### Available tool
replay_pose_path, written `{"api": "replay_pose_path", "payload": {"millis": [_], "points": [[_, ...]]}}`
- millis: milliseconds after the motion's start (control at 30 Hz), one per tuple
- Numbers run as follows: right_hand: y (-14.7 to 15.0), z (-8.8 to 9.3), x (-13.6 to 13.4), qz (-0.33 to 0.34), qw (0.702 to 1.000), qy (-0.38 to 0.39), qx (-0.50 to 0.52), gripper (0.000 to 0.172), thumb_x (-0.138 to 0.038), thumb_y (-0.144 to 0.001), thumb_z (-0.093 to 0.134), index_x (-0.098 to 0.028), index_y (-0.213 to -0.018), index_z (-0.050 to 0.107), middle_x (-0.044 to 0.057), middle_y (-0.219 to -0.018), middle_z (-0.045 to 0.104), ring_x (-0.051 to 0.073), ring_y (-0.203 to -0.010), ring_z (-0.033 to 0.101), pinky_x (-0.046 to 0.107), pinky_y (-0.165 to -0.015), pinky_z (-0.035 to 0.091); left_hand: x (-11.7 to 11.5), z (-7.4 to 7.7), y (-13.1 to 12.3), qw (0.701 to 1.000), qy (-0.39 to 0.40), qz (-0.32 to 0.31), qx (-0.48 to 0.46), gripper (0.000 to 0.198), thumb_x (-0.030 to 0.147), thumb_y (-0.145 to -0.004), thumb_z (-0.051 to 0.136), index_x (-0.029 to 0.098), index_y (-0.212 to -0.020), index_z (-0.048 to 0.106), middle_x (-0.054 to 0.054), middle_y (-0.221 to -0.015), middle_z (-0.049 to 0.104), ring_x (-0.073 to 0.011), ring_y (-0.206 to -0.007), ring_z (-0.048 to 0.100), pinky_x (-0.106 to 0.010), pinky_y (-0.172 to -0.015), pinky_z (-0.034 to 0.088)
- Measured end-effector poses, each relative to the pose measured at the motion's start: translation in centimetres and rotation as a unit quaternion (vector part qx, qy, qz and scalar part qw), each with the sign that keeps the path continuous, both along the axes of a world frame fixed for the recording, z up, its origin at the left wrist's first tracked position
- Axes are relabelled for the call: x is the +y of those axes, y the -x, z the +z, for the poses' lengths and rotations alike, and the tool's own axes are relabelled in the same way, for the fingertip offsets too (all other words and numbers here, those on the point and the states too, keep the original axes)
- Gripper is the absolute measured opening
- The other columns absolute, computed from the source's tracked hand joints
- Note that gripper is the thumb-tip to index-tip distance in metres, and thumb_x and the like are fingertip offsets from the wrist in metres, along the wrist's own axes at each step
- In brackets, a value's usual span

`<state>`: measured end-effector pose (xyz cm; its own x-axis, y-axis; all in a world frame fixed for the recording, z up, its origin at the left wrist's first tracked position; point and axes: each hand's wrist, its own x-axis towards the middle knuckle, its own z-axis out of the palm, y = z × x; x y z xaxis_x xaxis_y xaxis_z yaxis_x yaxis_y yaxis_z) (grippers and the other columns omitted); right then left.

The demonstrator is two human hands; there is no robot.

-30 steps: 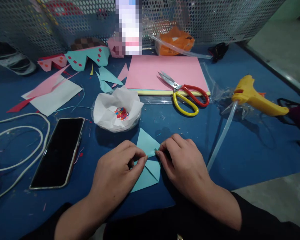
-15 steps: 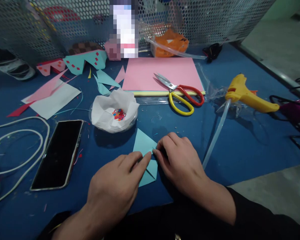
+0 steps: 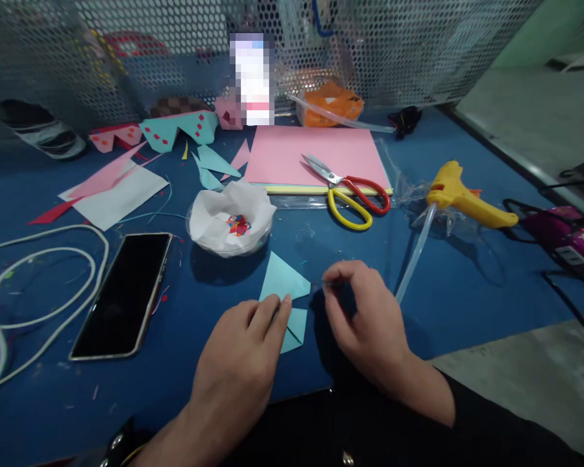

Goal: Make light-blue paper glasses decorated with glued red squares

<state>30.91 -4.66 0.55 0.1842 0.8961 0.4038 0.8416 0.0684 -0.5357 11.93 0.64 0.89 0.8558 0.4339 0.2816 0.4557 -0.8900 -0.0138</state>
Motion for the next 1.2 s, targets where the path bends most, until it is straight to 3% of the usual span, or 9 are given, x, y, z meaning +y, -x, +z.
{"api": "replay_pose_path", "payload": {"millis": [100,200,267,433,800,1000,1200], "points": [[-0.2,0.4,-1.0,0.104,0.992,-0.010,-0.065,0.026,-0.016,-0.098,0.045,-0.012,-0.121,0.057,0.011,-0.111,0.073,0.023,-0.109,0.064,0.041,-0.094,0.048,-0.1,-0.2,0.1,1.000,0.006,0.000,-0.002,0.042,0.001,-0.088,0.043,-0.001,-0.127,0.059,-0.020,-0.108,0.069,-0.0283,-0.080,0.059,-0.041,-0.063,0.052],[-0.1,0.3,-1.6,0.208,0.966,0.020,-0.149,0.042,-0.027,-0.100,0.045,-0.004,-0.135,0.052,0.015,-0.133,0.066,0.030,-0.133,0.050,0.047,-0.109,0.042,-0.2,-0.4,0.2,1.000,0.014,-0.001,-0.011,0.042,0.002,-0.088,0.043,-0.002,-0.126,0.060,-0.020,-0.108,0.069,-0.0293,-0.082,0.059,-0.044,-0.066,0.054],[0.0,0.0,-1.7,0.235,0.954,0.035,-0.182,0.052,-0.035,-0.101,0.043,0.001,-0.139,0.048,0.016,-0.141,0.061,0.032,-0.139,0.044,0.049,-0.114,0.039,-0.3,-0.5,0.2,1.000,0.015,-0.001,-0.020,0.041,0.002,-0.087,0.043,-0.003,-0.124,0.060,-0.021,-0.107,0.069,-0.0294,-0.082,0.059,-0.044,-0.067,0.054],[0.2,-0.4,-2.1,0.215,0.951,0.049,-0.216,0.060,-0.042,-0.102,0.041,0.003,-0.142,0.047,0.018,-0.145,0.057,0.035,-0.141,0.043,0.056,-0.115,0.038,-0.4,-0.4,0.2,1.000,-0.009,0.004,-0.022,0.040,0.001,-0.088,0.043,-0.002,-0.124,0.061,-0.020,-0.106,0.070,-0.0287,-0.081,0.059,-0.043,-0.065,0.054],[0.2,-0.5,-2.1,0.202,0.954,0.021,-0.222,0.056,-0.039,-0.100,0.045,0.003,-0.137,0.052,0.019,-0.138,0.063,0.035,-0.133,0.052,0.057,-0.114,0.039,-0.6,-0.6,0.2,0.999,-0.037,0.008,-0.012,0.037,0.002,-0.091,0.043,-0.003,-0.121,0.063,-0.022,-0.108,0.071,-0.0303,-0.088,0.064,-0.044,-0.070,0.057],[0.5,-0.8,-2.3,0.172,0.956,-0.007,-0.237,0.052,-0.035,-0.101,0.043,0.005,-0.132,0.056,0.020,-0.129,0.068,0.036,-0.125,0.058,0.058,-0.113,0.037,-0.7,-0.3,0.1,0.999,-0.035,0.005,-0.006,0.037,0.000,-0.085,0.048,-0.005,-0.118,0.065,-0.020,-0.099,0.072,-0.0292,-0.080,0.064,-0.042,-0.065,0.057],[0.4,-0.5,-2.3,0.177,0.964,0.016,-0.197,0.047,-0.030,-0.099,0.045,0.000,-0.134,0.054,0.017,-0.130,0.068,0.034,-0.127,0.056,0.057,-0.115,0.036,-0.5,-0.1,0.3,0.993,0.020,0.072,-0.089,0.032,0.006,-0.090,0.049,0.012,-0.115,0.069,-0.011,-0.106,0.073,-0.0247,-0.091,0.065,-0.038,-0.079,0.056]]}}
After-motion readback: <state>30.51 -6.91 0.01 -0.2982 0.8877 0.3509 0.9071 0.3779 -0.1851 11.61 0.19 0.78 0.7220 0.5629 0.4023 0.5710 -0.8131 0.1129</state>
